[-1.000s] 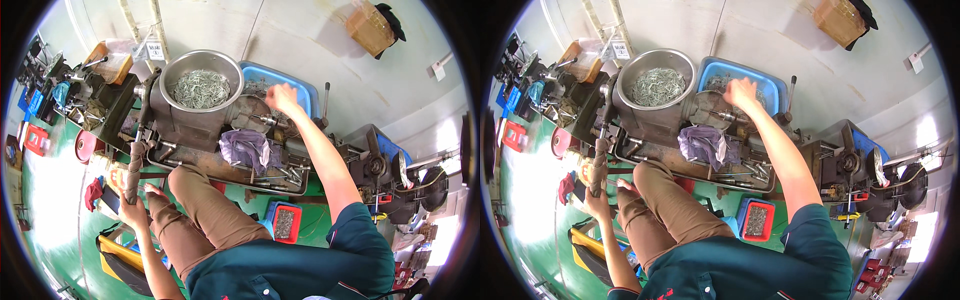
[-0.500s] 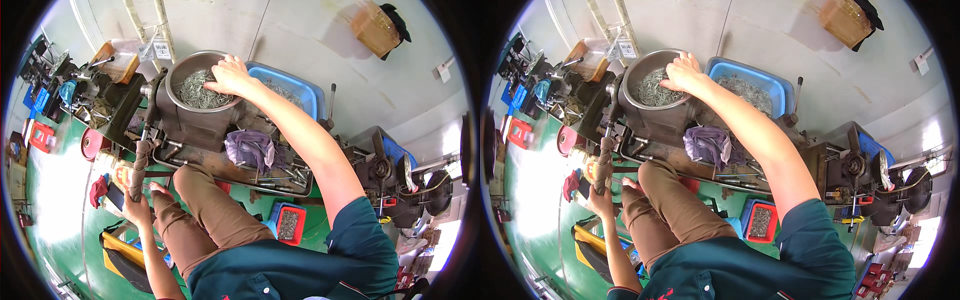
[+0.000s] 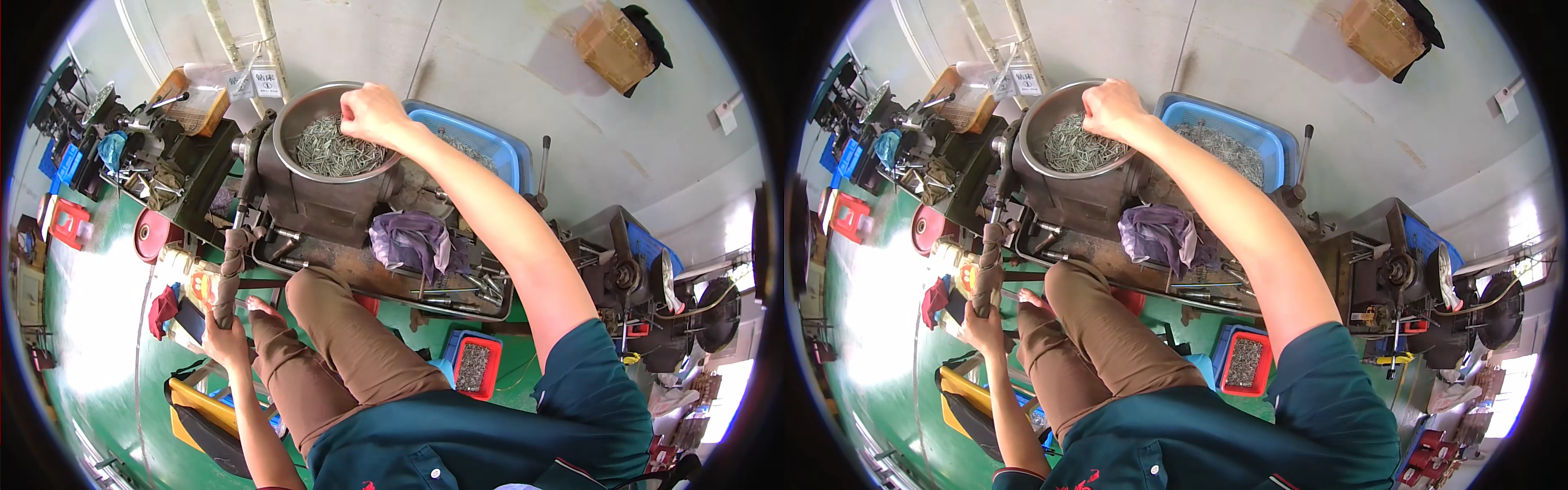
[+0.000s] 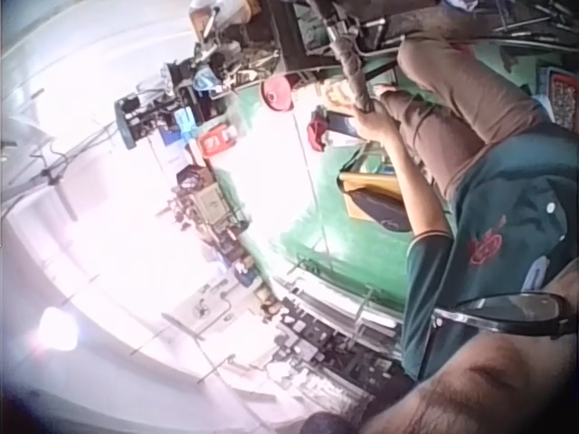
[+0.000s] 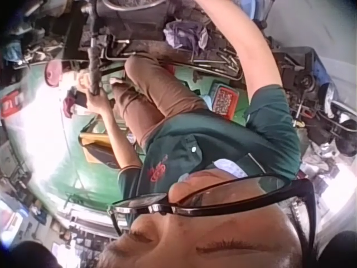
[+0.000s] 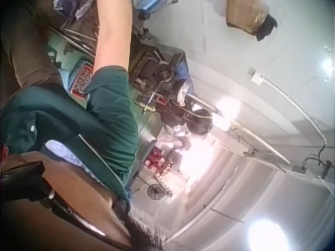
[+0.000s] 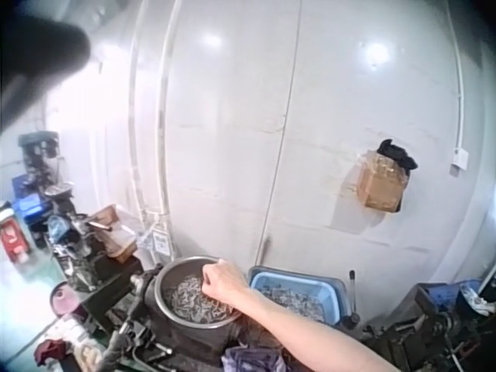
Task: The person operates a workshop machine, picking metal pins from a bowl, inserting them into the machine spindle by hand, and engaging the machine levers.
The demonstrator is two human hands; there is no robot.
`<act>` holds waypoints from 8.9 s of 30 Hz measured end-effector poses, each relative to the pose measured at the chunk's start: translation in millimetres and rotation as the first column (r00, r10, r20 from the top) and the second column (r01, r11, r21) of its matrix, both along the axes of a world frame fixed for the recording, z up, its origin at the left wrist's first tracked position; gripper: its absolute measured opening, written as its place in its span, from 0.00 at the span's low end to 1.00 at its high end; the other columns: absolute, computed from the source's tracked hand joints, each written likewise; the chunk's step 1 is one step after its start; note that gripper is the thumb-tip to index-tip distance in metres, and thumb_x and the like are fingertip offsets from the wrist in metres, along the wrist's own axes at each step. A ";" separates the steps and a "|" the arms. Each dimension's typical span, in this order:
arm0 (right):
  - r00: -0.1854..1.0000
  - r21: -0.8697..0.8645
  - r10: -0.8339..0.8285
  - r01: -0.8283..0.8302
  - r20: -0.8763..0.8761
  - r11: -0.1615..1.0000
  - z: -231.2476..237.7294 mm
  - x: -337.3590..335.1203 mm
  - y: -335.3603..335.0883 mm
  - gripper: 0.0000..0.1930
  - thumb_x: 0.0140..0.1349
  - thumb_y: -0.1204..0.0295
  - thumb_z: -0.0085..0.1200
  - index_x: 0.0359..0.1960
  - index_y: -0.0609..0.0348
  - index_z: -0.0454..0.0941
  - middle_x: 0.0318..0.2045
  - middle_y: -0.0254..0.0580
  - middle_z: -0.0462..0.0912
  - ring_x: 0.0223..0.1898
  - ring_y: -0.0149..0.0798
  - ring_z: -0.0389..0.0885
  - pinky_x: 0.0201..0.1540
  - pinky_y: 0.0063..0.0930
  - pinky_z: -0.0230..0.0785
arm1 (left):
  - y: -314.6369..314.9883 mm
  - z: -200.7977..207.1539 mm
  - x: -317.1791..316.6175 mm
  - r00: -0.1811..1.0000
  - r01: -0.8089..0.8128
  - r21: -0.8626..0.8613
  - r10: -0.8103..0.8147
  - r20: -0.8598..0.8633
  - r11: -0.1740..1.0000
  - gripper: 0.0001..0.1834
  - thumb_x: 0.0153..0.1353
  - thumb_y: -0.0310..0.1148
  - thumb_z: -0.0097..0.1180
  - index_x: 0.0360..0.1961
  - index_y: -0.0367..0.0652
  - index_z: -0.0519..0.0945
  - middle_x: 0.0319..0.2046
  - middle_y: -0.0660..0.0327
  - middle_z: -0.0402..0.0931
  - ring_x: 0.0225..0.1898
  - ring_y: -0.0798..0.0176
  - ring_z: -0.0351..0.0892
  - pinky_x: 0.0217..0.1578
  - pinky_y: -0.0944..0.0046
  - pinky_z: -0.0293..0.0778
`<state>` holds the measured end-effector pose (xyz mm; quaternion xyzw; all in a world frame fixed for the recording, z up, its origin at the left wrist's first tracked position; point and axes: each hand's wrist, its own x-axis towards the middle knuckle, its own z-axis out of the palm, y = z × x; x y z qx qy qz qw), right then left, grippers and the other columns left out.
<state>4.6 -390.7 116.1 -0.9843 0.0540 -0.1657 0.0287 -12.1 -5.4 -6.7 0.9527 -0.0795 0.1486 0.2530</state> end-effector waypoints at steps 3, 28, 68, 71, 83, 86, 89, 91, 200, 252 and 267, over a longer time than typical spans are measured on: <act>0.982 0.354 -0.075 0.009 0.173 0.935 13.1 -16.6 -12.9 0.06 0.36 0.68 0.52 0.15 0.56 0.73 0.17 0.41 0.76 0.21 0.41 0.74 0.26 0.32 0.66 | 0.3 -2.3 1.7 1.000 0.004 0.024 -0.004 -0.001 1.000 0.12 0.39 0.35 0.51 0.25 0.38 0.71 0.18 0.46 0.70 0.24 0.42 0.71 0.23 0.52 0.66; 0.974 0.869 -0.212 0.168 -0.075 0.465 -100.5 -115.9 -40.2 0.06 0.36 0.78 0.53 0.20 0.63 0.74 0.18 0.34 0.75 0.23 0.27 0.72 0.28 0.20 0.64 | 4.9 -6.3 1.6 1.000 0.004 0.004 -0.004 0.002 1.000 0.14 0.39 0.34 0.53 0.29 0.39 0.72 0.19 0.47 0.71 0.24 0.43 0.71 0.25 0.51 0.65; 0.730 -0.143 -0.630 0.617 -0.264 0.774 -50.1 -191.4 -181.9 0.11 0.46 0.58 0.52 0.27 0.48 0.76 0.31 0.40 0.76 0.40 0.41 0.71 0.41 0.40 0.62 | 36.0 -1.8 82.0 1.000 0.016 0.287 -0.009 -0.025 0.958 0.13 0.44 0.34 0.52 0.33 0.43 0.73 0.25 0.48 0.73 0.28 0.45 0.71 0.30 0.52 0.65; 0.621 -0.132 -0.754 0.746 -0.214 0.653 -40.3 -251.1 -197.6 0.19 0.52 0.51 0.43 0.30 0.53 0.76 0.41 0.38 0.73 0.55 0.41 0.57 0.53 0.49 0.45 | 49.8 -9.6 101.7 1.000 0.000 0.298 -0.001 0.000 0.955 0.12 0.43 0.35 0.53 0.30 0.43 0.73 0.24 0.50 0.73 0.28 0.47 0.72 0.29 0.53 0.66; 0.531 -0.062 -0.845 0.843 -0.054 0.534 -42.3 -402.2 -101.2 0.23 0.54 0.52 0.41 0.20 0.62 0.70 0.24 0.50 0.74 0.33 0.50 0.71 0.35 0.40 0.62 | 60.4 -19.9 114.4 0.996 0.027 0.289 -0.051 0.076 0.957 0.12 0.41 0.33 0.54 0.29 0.41 0.74 0.21 0.50 0.72 0.25 0.47 0.72 0.26 0.56 0.66; 0.537 -0.078 -0.843 0.839 -0.041 0.538 -42.3 -404.8 -82.8 0.25 0.50 0.50 0.46 0.14 0.64 0.67 0.15 0.53 0.72 0.22 0.55 0.72 0.27 0.42 0.63 | 58.9 -18.2 111.7 0.997 0.001 0.304 -0.023 0.071 0.953 0.18 0.41 0.34 0.55 0.36 0.40 0.74 0.22 0.49 0.73 0.26 0.48 0.73 0.27 0.56 0.67; 0.506 -0.105 -0.861 0.855 -0.051 0.509 -45.6 -408.5 -76.6 0.25 0.51 0.50 0.45 0.13 0.63 0.68 0.14 0.53 0.72 0.22 0.55 0.72 0.26 0.42 0.63 | 55.5 -14.4 111.4 0.999 -0.001 0.291 -0.010 0.033 0.957 0.12 0.44 0.36 0.53 0.29 0.41 0.72 0.25 0.48 0.73 0.29 0.45 0.72 0.28 0.55 0.66; 0.493 -0.124 -0.869 0.861 -0.036 0.493 -46.2 -409.7 -74.3 0.26 0.51 0.49 0.44 0.13 0.63 0.68 0.15 0.52 0.72 0.21 0.55 0.72 0.26 0.42 0.63 | 55.2 -16.0 112.2 0.998 0.053 0.285 -0.063 0.025 0.957 0.11 0.44 0.35 0.53 0.27 0.41 0.71 0.24 0.48 0.72 0.29 0.44 0.71 0.28 0.55 0.66; 0.978 0.016 0.196 -0.197 0.067 0.980 -15.3 8.0 -8.6 0.05 0.40 0.70 0.52 0.20 0.54 0.78 0.18 0.43 0.76 0.25 0.44 0.75 0.31 0.36 0.67 | 1.5 4.8 16.6 0.993 -0.092 0.144 0.101 -0.053 0.985 0.11 0.39 0.36 0.53 0.24 0.42 0.71 0.20 0.48 0.71 0.26 0.42 0.71 0.26 0.52 0.65; 0.990 0.878 -0.133 0.111 -0.054 0.466 -95.6 -113.8 -36.9 0.05 0.38 0.81 0.52 0.19 0.62 0.69 0.18 0.32 0.73 0.23 0.25 0.69 0.27 0.18 0.62 | 8.9 -1.7 16.9 0.992 -0.071 0.095 0.080 -0.092 0.993 0.18 0.38 0.36 0.55 0.34 0.43 0.74 0.22 0.48 0.73 0.27 0.46 0.73 0.27 0.54 0.67; 0.990 0.871 -0.125 0.111 -0.058 0.479 -96.6 -110.6 -35.6 0.06 0.37 0.81 0.53 0.17 0.62 0.68 0.17 0.30 0.71 0.21 0.23 0.67 0.26 0.17 0.61 | 12.2 -2.9 18.1 0.996 -0.043 0.115 0.052 -0.076 0.992 0.19 0.39 0.36 0.55 0.36 0.44 0.74 0.22 0.48 0.73 0.27 0.46 0.73 0.27 0.54 0.67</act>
